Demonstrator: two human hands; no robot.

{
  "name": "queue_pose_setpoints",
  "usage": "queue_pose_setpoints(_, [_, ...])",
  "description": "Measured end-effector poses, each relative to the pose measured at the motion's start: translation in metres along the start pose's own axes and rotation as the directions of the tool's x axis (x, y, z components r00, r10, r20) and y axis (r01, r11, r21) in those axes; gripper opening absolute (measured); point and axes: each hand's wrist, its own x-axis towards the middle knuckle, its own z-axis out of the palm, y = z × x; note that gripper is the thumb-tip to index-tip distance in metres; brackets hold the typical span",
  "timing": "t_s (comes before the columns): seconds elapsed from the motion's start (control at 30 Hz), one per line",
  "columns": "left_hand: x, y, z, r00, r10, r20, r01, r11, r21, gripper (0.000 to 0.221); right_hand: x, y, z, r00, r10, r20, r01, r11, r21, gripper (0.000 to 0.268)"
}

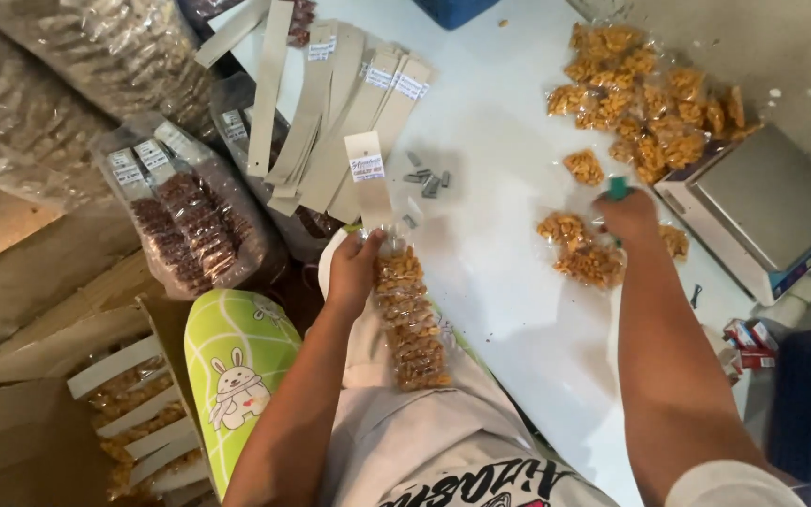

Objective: Stapling small plastic bags containing nuts onto cardboard strips for retail display.

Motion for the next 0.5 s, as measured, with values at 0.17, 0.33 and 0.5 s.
queue_pose_setpoints(0.17, [-0.014, 0.015, -0.002, 0.999, 0.038, 0.004, -0.037, 0.997, -0.074, 0.029, -0.020, -0.002, -0.034, 0.950, 0.309, 0.041, -0.303, 0.946, -0.118, 0.073])
queue_pose_setpoints(0.33, [-0.023, 0.043, 0.003, 0.996, 0.085, 0.028, -0.084, 0.996, -0.036, 0.037, -0.084, -0.054, -0.035, 0.964, -0.055, 0.260, -0.022, 0.959, 0.284, 0.046])
queue_pose_setpoints(0.5, [-0.038, 0.069, 0.021, 0.979, 0.186, 0.077, -0.187, 0.982, -0.005, 0.025, -0.152, -0.145, -0.026, 0.776, -0.497, 0.387, 0.189, 0.770, 0.610, 0.028])
